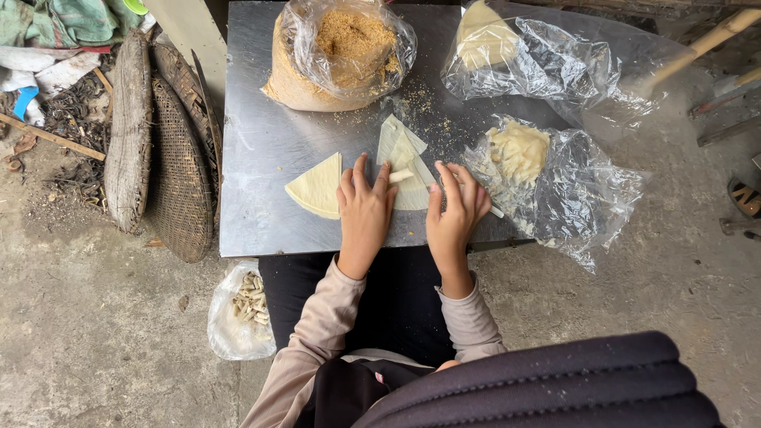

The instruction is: The person folds triangular wrappers, adds a spoonful of grainy filling, and places small white pieces inside before sealing the edges. The person repeats this process for multiple units on a metal table.

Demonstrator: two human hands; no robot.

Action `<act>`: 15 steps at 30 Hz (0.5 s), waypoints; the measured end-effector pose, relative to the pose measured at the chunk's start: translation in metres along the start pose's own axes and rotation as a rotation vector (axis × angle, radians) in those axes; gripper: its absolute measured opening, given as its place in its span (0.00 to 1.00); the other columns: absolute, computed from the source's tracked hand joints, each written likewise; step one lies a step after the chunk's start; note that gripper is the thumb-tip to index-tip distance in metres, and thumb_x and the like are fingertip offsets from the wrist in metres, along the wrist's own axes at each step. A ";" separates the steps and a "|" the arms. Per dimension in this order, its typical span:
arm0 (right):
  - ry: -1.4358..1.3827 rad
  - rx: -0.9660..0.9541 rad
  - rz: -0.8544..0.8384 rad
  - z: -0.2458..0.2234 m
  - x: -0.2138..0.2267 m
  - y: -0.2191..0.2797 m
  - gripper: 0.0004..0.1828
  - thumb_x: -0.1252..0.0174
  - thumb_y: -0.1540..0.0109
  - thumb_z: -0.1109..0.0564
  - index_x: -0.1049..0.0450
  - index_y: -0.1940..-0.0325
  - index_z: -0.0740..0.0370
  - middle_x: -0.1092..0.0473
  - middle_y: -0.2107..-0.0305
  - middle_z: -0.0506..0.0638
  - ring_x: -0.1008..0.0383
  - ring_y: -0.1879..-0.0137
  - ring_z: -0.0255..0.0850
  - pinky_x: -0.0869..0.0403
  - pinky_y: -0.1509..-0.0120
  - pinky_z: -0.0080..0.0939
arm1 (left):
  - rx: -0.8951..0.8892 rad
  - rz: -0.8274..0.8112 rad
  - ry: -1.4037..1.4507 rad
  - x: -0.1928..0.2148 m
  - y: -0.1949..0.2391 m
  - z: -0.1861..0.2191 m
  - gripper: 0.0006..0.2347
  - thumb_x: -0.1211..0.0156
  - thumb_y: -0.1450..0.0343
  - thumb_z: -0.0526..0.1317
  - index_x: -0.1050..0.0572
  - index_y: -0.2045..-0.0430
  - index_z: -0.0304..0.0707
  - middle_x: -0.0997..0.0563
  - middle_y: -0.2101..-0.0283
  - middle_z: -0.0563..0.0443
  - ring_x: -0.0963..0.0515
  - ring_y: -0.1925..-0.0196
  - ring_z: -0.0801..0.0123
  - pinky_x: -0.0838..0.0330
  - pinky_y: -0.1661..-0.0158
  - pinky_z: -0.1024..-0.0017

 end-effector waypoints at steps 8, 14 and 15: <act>0.104 -0.113 0.069 0.040 0.030 0.020 0.16 0.39 0.33 0.56 0.23 0.40 0.54 0.30 0.44 0.47 0.35 0.35 0.47 0.46 0.28 0.54 | -0.022 0.005 0.355 0.031 -0.008 0.004 0.12 0.34 0.30 0.35 0.21 0.53 0.38 0.25 0.45 0.47 0.29 0.42 0.51 0.35 0.43 0.59; 0.273 -0.149 0.025 0.073 0.033 0.026 0.12 0.37 0.32 0.53 0.20 0.45 0.52 0.29 0.47 0.45 0.37 0.37 0.48 0.48 0.30 0.57 | 0.261 -0.264 0.745 0.101 0.043 -0.053 0.10 0.39 0.27 0.36 0.20 0.55 0.32 0.17 0.65 0.49 0.26 0.71 0.74 0.30 0.67 0.76; 0.270 -0.153 0.017 0.078 0.032 0.027 0.10 0.36 0.32 0.52 0.19 0.46 0.52 0.29 0.49 0.45 0.37 0.37 0.47 0.47 0.30 0.57 | 0.272 -0.277 0.719 0.116 0.058 -0.072 0.09 0.39 0.26 0.37 0.20 0.55 0.32 0.17 0.65 0.50 0.25 0.69 0.74 0.30 0.66 0.76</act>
Point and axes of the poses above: each hand's wrist, its own y-axis away from the middle knuckle, its own x-axis out of the back of the hand, z = x × y, the point moved 5 cm from there along -y, towards the middle knuckle
